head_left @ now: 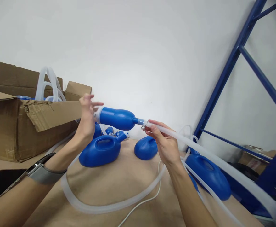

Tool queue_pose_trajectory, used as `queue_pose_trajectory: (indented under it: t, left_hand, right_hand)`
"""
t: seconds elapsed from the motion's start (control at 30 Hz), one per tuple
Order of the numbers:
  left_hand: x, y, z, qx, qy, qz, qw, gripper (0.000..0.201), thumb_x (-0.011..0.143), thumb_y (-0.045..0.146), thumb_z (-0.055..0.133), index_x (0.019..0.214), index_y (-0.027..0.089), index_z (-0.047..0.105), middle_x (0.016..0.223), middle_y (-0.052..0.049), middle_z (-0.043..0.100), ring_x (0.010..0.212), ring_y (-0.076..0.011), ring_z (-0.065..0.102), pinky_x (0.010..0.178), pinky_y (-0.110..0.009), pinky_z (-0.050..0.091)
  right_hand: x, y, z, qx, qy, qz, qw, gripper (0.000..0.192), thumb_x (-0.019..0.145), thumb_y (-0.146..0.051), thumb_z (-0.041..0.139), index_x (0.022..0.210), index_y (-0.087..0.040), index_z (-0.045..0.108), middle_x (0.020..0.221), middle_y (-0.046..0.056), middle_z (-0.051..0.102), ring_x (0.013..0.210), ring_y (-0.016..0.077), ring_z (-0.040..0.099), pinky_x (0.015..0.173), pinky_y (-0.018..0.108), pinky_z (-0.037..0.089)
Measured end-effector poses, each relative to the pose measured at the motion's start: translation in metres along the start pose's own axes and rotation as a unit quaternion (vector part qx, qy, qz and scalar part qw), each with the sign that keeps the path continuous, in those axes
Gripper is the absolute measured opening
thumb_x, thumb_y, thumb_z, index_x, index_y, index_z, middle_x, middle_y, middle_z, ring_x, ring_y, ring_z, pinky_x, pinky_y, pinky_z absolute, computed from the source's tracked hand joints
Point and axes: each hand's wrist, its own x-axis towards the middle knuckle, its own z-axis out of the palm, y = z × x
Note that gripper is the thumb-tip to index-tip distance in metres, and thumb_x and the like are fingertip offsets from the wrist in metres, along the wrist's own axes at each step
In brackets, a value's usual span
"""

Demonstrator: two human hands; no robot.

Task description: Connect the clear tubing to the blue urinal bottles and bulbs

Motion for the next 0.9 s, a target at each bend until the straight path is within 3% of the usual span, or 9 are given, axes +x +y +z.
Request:
queue_pose_trajectory:
  t: [0.07, 0.13, 0.23, 0.33, 0.47, 0.53, 0.67, 0.77, 0.9]
  left_hand:
    - [0.001, -0.011, 0.008, -0.017, -0.109, -0.191, 0.975, 0.095, 0.067, 0.082, -0.003, 0.137, 0.026, 0.028, 0.136, -0.009, 0.058, 0.087, 0.0021, 0.062, 0.074, -0.012, 0.055]
    - [-0.002, -0.020, 0.015, 0.035, -0.286, -0.310, 0.906, 0.095, 0.067, 0.085, 0.013, 0.129, 0.020, 0.043, 0.131, -0.010, 0.062, 0.083, -0.0012, 0.064, 0.070, -0.013, 0.055]
    - [-0.011, -0.025, 0.020, 0.092, -0.413, -0.329, 0.844, 0.084, 0.065, 0.079, 0.041, 0.112, 0.014, 0.061, 0.115, -0.008, 0.070, 0.080, -0.0045, 0.068, 0.067, -0.012, 0.053]
    - [-0.015, -0.023, 0.019, 0.111, -0.442, -0.330, 0.827, 0.083, 0.066, 0.079, 0.040, 0.119, 0.018, 0.059, 0.116, -0.007, 0.071, 0.076, -0.0033, 0.070, 0.067, -0.013, 0.055]
    - [-0.019, -0.008, 0.012, 0.176, -0.495, -0.315, 0.791, 0.090, 0.061, 0.084, 0.044, 0.112, 0.012, 0.062, 0.112, -0.013, 0.072, 0.070, -0.0049, 0.068, 0.061, -0.012, 0.052]
    - [-0.025, 0.005, 0.011, 0.142, -0.503, -0.278, 0.806, 0.090, 0.062, 0.083, 0.047, 0.124, 0.019, 0.059, 0.124, -0.010, 0.069, 0.083, -0.0038, 0.071, 0.066, -0.009, 0.054]
    - [-0.038, 0.026, 0.014, 0.024, -0.436, -0.196, 0.878, 0.084, 0.068, 0.080, 0.045, 0.141, 0.039, 0.041, 0.151, 0.001, 0.051, 0.112, -0.0041, 0.070, 0.076, -0.009, 0.059]
    - [-0.041, 0.028, 0.016, 0.022, -0.419, -0.147, 0.896, 0.080, 0.070, 0.077, 0.046, 0.136, 0.033, 0.051, 0.152, 0.000, 0.049, 0.115, -0.0025, 0.068, 0.077, -0.006, 0.060]
    - [-0.037, 0.025, 0.015, 0.052, -0.405, -0.093, 0.908, 0.075, 0.071, 0.071, 0.051, 0.132, 0.028, 0.055, 0.137, -0.001, 0.061, 0.100, 0.0036, 0.067, 0.072, -0.002, 0.060]
  right_hand:
    - [-0.002, 0.000, 0.004, -0.007, 0.046, -0.027, 0.999, 0.033, 0.085, -0.045, 0.078, 0.106, -0.019, 0.077, 0.093, 0.006, 0.076, 0.088, 0.0183, 0.074, 0.086, 0.032, 0.061]
    - [-0.004, -0.001, 0.007, -0.006, 0.087, -0.049, 0.995, 0.034, 0.085, -0.045, 0.078, 0.106, -0.018, 0.077, 0.091, 0.006, 0.076, 0.086, 0.0182, 0.075, 0.085, 0.032, 0.062]
    - [-0.005, -0.005, 0.004, 0.003, 0.148, -0.077, 0.986, 0.034, 0.085, -0.044, 0.078, 0.107, -0.018, 0.077, 0.088, 0.005, 0.076, 0.083, 0.0168, 0.074, 0.082, 0.030, 0.063]
    - [-0.006, -0.014, -0.001, 0.002, 0.172, -0.102, 0.980, 0.033, 0.086, -0.041, 0.078, 0.110, -0.018, 0.077, 0.088, 0.004, 0.076, 0.085, 0.0169, 0.075, 0.083, 0.030, 0.063]
    - [-0.009, -0.022, 0.001, -0.026, 0.154, -0.130, 0.979, 0.033, 0.087, -0.036, 0.078, 0.114, -0.019, 0.076, 0.097, 0.006, 0.078, 0.092, 0.0196, 0.076, 0.092, 0.035, 0.062]
    - [-0.012, -0.023, 0.007, -0.038, 0.109, -0.110, 0.987, 0.033, 0.086, -0.033, 0.079, 0.115, -0.018, 0.075, 0.102, 0.007, 0.078, 0.097, 0.0218, 0.075, 0.095, 0.037, 0.061]
    - [-0.018, -0.022, 0.020, -0.075, 0.019, -0.084, 0.993, 0.028, 0.085, -0.029, 0.078, 0.112, -0.020, 0.077, 0.103, 0.005, 0.078, 0.097, 0.0210, 0.076, 0.089, 0.033, 0.063]
    - [-0.022, -0.022, 0.025, -0.096, -0.007, -0.102, 0.990, 0.023, 0.085, -0.026, 0.078, 0.108, -0.022, 0.078, 0.105, 0.003, 0.078, 0.096, 0.0180, 0.076, 0.085, 0.026, 0.063]
    - [-0.025, -0.021, 0.025, -0.100, -0.052, -0.119, 0.987, 0.025, 0.086, -0.024, 0.078, 0.111, -0.025, 0.076, 0.106, 0.000, 0.078, 0.093, 0.0150, 0.076, 0.083, 0.023, 0.063]
